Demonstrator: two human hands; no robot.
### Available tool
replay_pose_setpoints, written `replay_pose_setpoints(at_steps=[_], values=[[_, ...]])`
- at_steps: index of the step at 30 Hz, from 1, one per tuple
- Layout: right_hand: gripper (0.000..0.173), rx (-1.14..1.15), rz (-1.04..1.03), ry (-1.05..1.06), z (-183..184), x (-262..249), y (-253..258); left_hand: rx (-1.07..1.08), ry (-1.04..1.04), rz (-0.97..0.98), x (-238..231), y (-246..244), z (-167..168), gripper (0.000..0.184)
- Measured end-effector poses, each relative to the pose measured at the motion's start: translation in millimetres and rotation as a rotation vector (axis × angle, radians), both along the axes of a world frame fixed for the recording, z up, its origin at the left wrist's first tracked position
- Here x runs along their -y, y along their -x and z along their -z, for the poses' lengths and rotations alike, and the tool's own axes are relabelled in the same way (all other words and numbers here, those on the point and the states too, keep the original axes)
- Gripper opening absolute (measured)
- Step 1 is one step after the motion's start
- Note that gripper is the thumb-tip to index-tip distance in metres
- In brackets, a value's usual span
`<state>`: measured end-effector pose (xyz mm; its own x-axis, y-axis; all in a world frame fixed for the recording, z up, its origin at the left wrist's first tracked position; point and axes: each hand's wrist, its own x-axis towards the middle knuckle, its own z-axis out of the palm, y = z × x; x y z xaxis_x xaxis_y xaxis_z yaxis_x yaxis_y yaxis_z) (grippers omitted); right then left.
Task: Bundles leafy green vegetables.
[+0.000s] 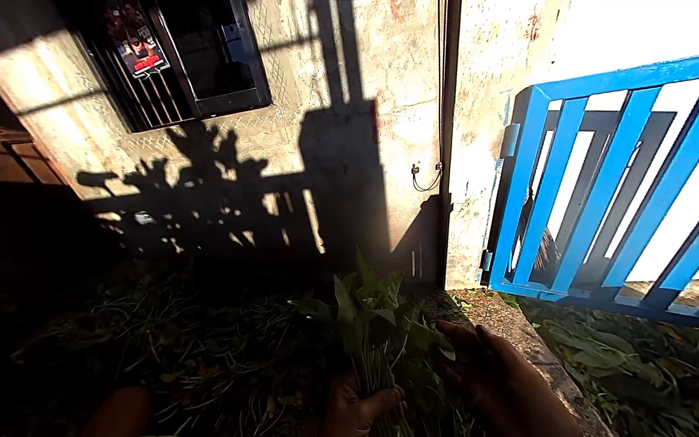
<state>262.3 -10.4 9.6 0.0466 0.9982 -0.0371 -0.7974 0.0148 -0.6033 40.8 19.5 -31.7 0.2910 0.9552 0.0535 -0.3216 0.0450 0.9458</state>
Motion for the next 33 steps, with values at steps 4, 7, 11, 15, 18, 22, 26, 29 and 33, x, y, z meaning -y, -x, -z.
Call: replay_pose_setpoints(at_steps=[4,7,11,15,18,22,26,29,33], values=[[0.042,-0.092,-0.019,0.009,4.3,4.7,-3.3,0.017,0.005,-0.001,-0.7,1.0,0.5,0.018],[0.038,-0.108,-0.019,0.027,6.8,6.7,-4.1,0.022,0.004,0.006,-1.5,2.2,0.6,0.017],[0.033,0.962,0.277,-0.025,9.0,12.4,-6.5,0.014,0.002,-0.007,-0.2,1.7,-2.3,0.018],[0.024,1.580,0.763,-0.344,6.5,-1.1,9.4,-0.027,0.002,0.014,1.3,-0.9,-4.9,0.019],[0.017,1.714,0.813,-0.619,-8.7,-16.9,28.0,-0.056,-0.022,0.054,3.4,-2.3,-3.9,0.018],[0.018,1.940,0.867,-0.747,-31.8,-35.3,45.2,-0.082,-0.045,0.111,3.9,-1.4,-1.9,0.017],[0.028,2.137,0.838,-0.764,-46.6,-49.3,46.4,-0.059,-0.013,0.172,2.9,0.8,-3.8,0.018],[0.028,2.187,0.848,-0.801,-49.3,-56.2,44.8,-0.031,0.023,0.186,2.3,1.6,-7.6,0.019],[0.009,2.133,0.891,-0.832,-48.1,-61.0,41.3,0.011,0.041,0.219,1.7,3.3,-8.5,0.020]])
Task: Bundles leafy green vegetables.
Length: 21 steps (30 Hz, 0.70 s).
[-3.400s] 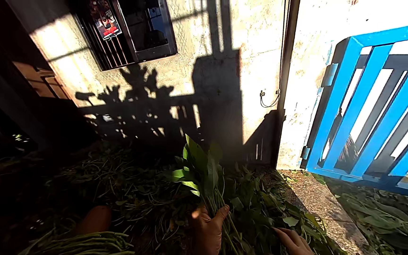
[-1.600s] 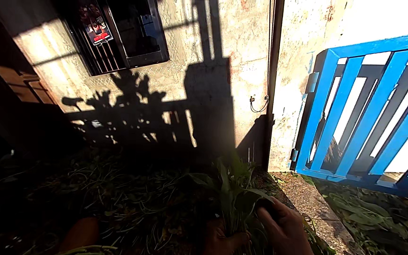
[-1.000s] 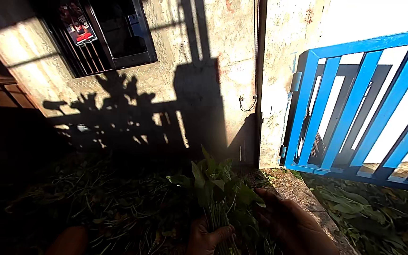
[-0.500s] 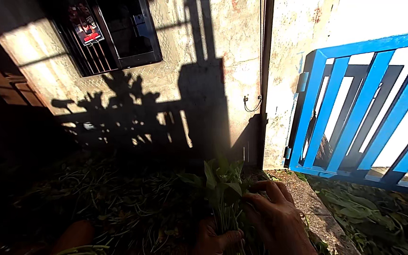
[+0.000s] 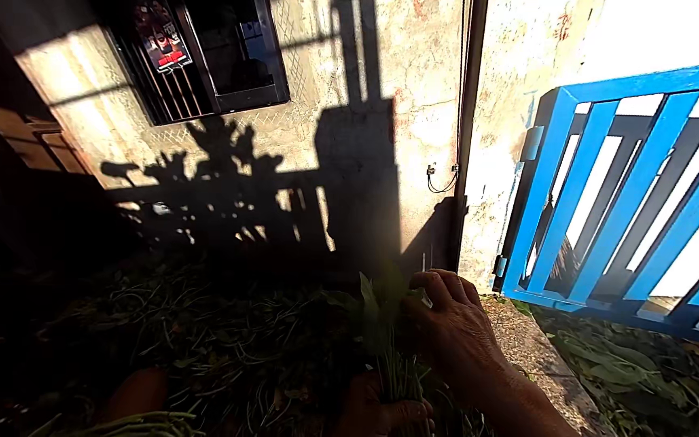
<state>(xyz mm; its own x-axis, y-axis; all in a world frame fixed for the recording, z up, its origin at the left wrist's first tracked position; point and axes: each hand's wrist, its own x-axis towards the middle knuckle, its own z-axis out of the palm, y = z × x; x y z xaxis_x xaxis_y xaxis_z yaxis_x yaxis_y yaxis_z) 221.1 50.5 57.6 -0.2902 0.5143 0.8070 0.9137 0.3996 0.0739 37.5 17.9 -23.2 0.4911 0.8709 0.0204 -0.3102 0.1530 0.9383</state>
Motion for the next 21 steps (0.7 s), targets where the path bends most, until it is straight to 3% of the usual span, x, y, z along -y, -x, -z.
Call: replay_pose_setpoints(at_steps=[3,6,9,12,15,19,21], values=[[0.031,-0.222,-0.139,0.111,2.4,-3.3,-2.3,0.035,0.018,0.054,0.0,0.7,-0.1,0.019],[0.045,-0.573,-0.292,0.380,2.1,-5.8,-4.9,0.060,0.027,0.114,0.6,1.5,0.8,0.020],[0.039,-0.832,-0.426,0.560,-7.9,-8.6,-7.8,0.067,0.016,0.162,0.1,3.0,1.6,0.018],[0.016,-0.948,-0.534,0.562,-14.1,-9.0,-9.4,0.056,0.002,0.180,-0.1,2.9,1.7,0.017],[0.012,-0.918,-0.504,0.484,-12.7,-8.5,-11.9,0.040,-0.001,0.181,-1.0,2.8,1.5,0.016],[0.012,-0.665,-0.450,0.324,-18.7,3.2,-13.7,-0.004,0.022,0.162,-1.5,1.6,1.7,0.017],[0.012,-0.587,-0.493,0.346,-27.1,14.7,-12.5,-0.012,0.018,0.152,-2.6,0.9,4.2,0.016]])
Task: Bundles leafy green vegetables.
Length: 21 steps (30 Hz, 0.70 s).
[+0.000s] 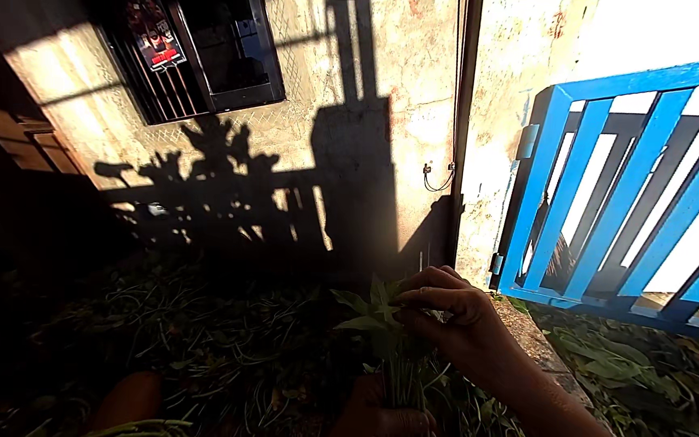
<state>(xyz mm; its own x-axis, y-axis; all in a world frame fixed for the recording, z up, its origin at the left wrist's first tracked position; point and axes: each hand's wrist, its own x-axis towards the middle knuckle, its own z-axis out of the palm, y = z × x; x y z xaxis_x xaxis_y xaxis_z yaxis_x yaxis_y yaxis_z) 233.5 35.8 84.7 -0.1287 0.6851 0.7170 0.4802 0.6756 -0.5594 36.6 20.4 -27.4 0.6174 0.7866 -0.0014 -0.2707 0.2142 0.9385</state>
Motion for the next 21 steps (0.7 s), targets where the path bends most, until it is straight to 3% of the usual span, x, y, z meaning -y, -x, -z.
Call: replay_pose_setpoints(at_steps=[6,9,13,18,21], values=[[0.014,-0.042,-0.327,0.224,-13.8,14.7,2.6,-0.035,-0.065,-0.093,1.4,-5.1,2.3,0.018],[0.011,-0.041,-0.358,0.356,-16.2,14.8,-2.1,-0.050,-0.068,-0.143,2.8,-5.4,1.8,0.017],[0.018,0.089,-0.154,0.352,-16.3,17.3,-7.8,-0.034,-0.045,-0.159,3.5,-4.5,-0.9,0.018],[0.010,0.574,0.250,-0.117,-9.2,21.7,-7.1,-0.041,-0.035,-0.191,4.4,-5.0,-4.3,0.017],[0.008,0.774,0.342,-0.216,-3.2,24.4,-6.2,-0.052,-0.049,-0.199,4.6,-5.4,-4.7,0.018]])
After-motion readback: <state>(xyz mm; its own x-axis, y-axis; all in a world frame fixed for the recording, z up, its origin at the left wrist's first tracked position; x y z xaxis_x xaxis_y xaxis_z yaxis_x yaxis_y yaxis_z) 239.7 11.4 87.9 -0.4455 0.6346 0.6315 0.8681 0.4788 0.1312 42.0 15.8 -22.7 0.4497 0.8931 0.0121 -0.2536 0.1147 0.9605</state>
